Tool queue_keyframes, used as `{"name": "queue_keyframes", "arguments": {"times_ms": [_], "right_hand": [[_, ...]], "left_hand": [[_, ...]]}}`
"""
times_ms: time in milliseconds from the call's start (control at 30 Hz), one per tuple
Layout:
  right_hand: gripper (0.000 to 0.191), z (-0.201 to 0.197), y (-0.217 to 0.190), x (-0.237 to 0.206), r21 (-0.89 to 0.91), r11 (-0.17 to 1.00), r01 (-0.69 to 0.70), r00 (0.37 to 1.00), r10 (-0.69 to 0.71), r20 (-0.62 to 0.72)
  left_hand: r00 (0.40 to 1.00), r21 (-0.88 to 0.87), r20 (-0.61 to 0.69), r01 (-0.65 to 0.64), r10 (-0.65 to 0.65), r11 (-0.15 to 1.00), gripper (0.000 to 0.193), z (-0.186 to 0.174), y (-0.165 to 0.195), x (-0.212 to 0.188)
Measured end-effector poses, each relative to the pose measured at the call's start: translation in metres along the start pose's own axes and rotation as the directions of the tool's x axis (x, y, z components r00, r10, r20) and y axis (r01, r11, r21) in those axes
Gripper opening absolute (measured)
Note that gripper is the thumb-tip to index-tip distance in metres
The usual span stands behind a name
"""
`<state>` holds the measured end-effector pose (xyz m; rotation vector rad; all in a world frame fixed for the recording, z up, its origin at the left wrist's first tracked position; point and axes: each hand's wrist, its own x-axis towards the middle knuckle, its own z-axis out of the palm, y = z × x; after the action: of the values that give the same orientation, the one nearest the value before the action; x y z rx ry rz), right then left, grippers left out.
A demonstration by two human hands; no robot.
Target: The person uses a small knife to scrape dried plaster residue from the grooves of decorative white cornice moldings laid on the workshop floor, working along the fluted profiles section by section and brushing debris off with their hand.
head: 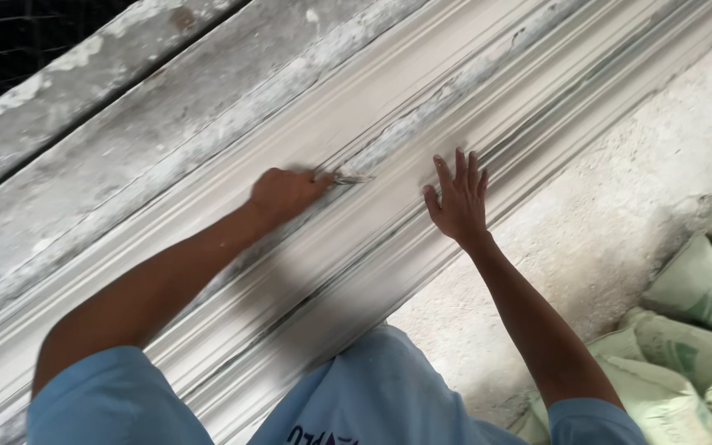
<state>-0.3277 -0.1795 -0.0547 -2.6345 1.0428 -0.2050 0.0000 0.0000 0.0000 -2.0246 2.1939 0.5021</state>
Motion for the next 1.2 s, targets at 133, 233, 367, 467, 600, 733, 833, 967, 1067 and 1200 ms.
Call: {"name": "queue_keyframes", "arguments": {"times_ms": [133, 233, 367, 467, 600, 733, 833, 967, 1067, 1200], "right_hand": [[0.059, -0.006, 0.077, 0.029, -0.115, 0.991, 0.068, 0.998, -0.067, 0.014], [0.057, -0.020, 0.108, 0.068, -0.116, 0.988, 0.102, 0.995, -0.102, 0.001], [0.048, -0.038, 0.152, 0.091, 0.037, 0.977, 0.209, 0.971, -0.203, -0.122], [0.030, -0.037, 0.178, 0.113, 0.461, 0.882, -0.095, 0.970, -0.022, 0.244], [0.028, -0.026, 0.177, 0.131, 0.232, 0.910, 0.343, 0.720, -0.414, 0.557], [0.050, -0.041, 0.227, 0.139, 0.338, 0.750, 0.568, 0.737, -0.647, 0.196], [0.057, -0.082, 0.320, 0.180, 0.079, 0.848, 0.524, 0.837, -0.529, 0.136], [0.059, -0.132, 0.434, 0.227, -0.052, 0.997, -0.064, 0.995, 0.067, 0.068], [0.065, -0.120, 0.418, 0.235, -0.026, 0.996, -0.084, 0.996, 0.084, 0.027], [0.055, -0.086, 0.347, 0.216, -0.100, 0.948, 0.303, 0.916, -0.261, 0.304]], "left_hand": [[0.996, -0.051, -0.089, -0.027, 0.022, 0.998, 0.038, 0.009, 0.040, 0.119], [0.997, -0.005, -0.052, -0.051, 0.051, 0.999, 0.037, -0.014, 0.026, 0.165], [0.994, 0.087, 0.081, -0.084, 0.077, 0.993, 0.030, -0.035, 0.027, 0.183], [0.993, -0.037, 0.116, 0.033, -0.029, 0.999, 0.034, -0.021, 0.038, 0.165], [0.921, 0.050, 0.340, 0.185, -0.191, 0.981, 0.046, -0.021, 0.030, 0.114], [0.938, 0.156, 0.253, 0.203, -0.238, 0.967, 0.047, -0.031, 0.059, 0.113], [0.951, 0.158, 0.172, 0.232, -0.258, 0.960, 0.057, -0.049, 0.093, 0.160], [0.874, 0.234, 0.303, 0.317, -0.379, 0.919, 0.053, -0.062, 0.121, 0.187], [0.880, 0.194, 0.246, 0.365, -0.406, 0.910, 0.041, -0.060, 0.119, 0.185], [0.856, 0.067, 0.240, 0.457, -0.459, 0.887, 0.033, -0.055, 0.112, 0.174]]}}
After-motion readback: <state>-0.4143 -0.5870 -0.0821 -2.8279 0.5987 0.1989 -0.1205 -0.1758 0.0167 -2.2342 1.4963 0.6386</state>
